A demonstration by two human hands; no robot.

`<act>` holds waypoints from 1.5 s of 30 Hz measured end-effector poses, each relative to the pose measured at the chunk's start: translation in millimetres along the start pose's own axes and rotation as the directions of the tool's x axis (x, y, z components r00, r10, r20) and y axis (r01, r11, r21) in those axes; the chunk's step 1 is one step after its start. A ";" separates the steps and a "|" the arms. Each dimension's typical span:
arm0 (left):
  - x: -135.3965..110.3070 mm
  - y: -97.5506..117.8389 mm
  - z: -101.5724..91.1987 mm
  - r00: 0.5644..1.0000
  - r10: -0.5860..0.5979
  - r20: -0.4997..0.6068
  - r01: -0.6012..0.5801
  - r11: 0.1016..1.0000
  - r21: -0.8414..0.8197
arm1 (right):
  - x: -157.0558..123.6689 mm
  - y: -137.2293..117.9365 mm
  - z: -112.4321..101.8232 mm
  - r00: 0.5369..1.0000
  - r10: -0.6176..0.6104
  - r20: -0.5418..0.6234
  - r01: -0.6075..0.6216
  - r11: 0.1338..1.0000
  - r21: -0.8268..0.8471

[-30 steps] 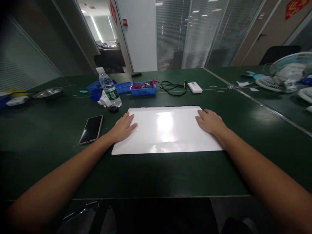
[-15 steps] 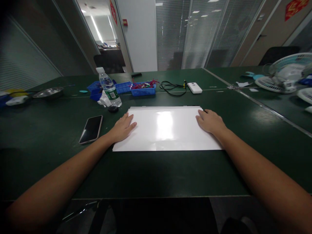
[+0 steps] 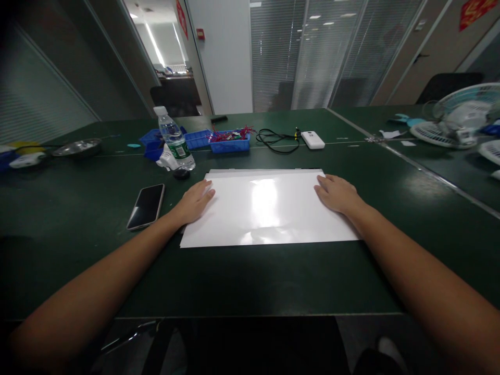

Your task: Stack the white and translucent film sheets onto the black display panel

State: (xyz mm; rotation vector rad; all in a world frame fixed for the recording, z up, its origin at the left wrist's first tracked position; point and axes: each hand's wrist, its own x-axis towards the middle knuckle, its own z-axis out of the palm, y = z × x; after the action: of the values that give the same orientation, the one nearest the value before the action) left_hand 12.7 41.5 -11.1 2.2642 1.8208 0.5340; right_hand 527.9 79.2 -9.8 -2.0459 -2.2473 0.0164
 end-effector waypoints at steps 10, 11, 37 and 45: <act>22.7 -26.8 -8.4 0.998 0.065 -0.015 -0.065 0.997 0.051 | 1.2 0.0 -0.5 1.000 0.002 0.017 -0.003 1.000 0.019; 25.9 -27.7 -8.0 0.997 0.074 0.001 -0.074 0.996 0.040 | 1.1 -0.2 -0.5 1.000 0.006 0.019 -0.006 1.000 0.019; 20.3 -24.0 -5.2 0.994 0.088 -0.062 -0.090 0.996 -0.028 | -13.3 -12.2 -9.6 0.954 -0.290 0.073 0.280 0.952 0.127; 19.5 -23.8 -4.6 0.995 0.074 -0.062 -0.075 0.997 -0.009 | -13.7 -17.7 -9.8 0.959 -0.274 0.065 0.266 0.958 0.108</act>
State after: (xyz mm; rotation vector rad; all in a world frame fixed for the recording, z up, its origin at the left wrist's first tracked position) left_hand -7.1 65.5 -12.4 2.3405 1.7623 0.6324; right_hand 512.4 63.3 0.3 -1.7029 -2.5009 0.1853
